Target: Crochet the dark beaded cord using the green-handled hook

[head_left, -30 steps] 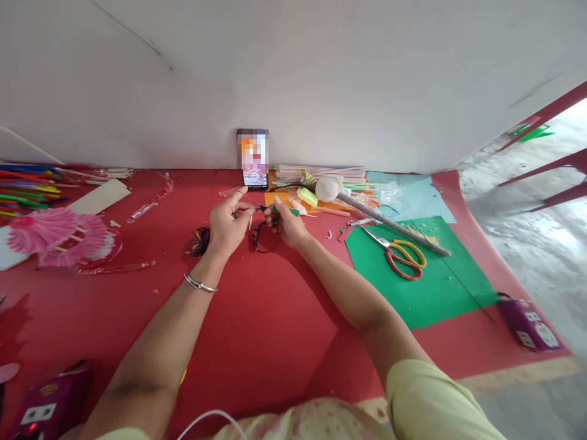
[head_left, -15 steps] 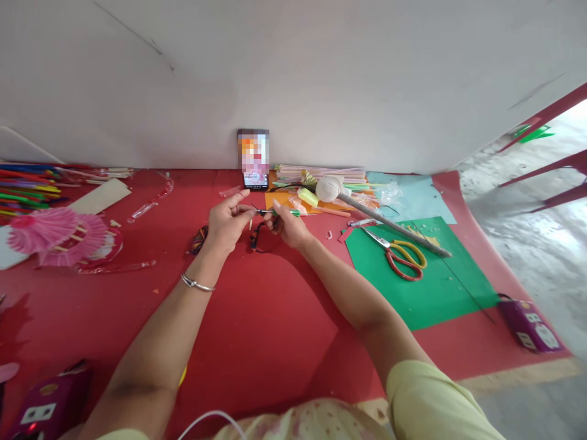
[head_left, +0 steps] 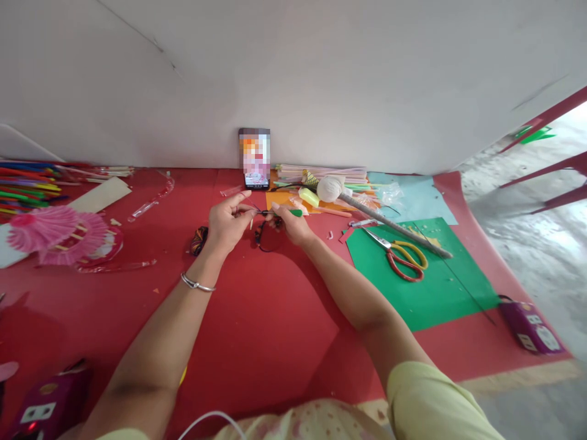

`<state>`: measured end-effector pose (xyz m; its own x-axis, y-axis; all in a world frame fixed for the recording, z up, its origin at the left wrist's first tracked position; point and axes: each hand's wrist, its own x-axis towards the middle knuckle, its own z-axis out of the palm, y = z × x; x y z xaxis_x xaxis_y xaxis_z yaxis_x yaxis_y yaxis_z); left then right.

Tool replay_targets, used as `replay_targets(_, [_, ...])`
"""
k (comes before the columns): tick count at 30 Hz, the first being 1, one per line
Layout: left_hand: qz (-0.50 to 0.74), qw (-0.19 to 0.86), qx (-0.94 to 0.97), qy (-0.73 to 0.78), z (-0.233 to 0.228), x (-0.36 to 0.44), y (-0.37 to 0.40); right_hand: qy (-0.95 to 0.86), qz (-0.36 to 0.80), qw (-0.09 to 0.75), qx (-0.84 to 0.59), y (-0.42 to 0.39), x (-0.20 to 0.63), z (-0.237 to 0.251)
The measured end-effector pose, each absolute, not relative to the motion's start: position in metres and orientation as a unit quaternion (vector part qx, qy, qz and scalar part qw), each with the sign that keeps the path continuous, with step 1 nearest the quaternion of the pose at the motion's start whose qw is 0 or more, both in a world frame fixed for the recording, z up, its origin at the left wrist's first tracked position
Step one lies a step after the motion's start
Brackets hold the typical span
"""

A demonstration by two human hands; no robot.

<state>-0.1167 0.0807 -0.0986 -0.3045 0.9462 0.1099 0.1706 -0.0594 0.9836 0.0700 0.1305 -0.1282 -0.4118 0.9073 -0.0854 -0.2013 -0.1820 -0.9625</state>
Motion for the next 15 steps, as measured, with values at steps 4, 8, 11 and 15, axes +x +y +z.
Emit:
replay_targets(4, [0.553, 0.348, 0.471, 0.593, -0.0977, -0.1155, 0.0808, -0.482, 0.682, 0.410, -0.366, 0.1300, 0.0694, -0.1261])
replay_targets(8, [0.555, 0.351, 0.463, 0.595, -0.0983, -0.1147, 0.0806, -0.484, 0.681, 0.413, -0.362, 0.1305, 0.0697, -0.1265])
replay_targets(11, [0.556, 0.355, 0.460, 0.594, -0.0984, -0.1148, 0.0806, -0.488, 0.678, 0.411, -0.365, 0.1308, 0.0706, -0.1269])
replay_targets(15, [0.553, 0.352, 0.465, 0.596, -0.0942, -0.1135, 0.0787, -0.488, 0.679, 0.411, -0.364, 0.1314, 0.0703, -0.1278])
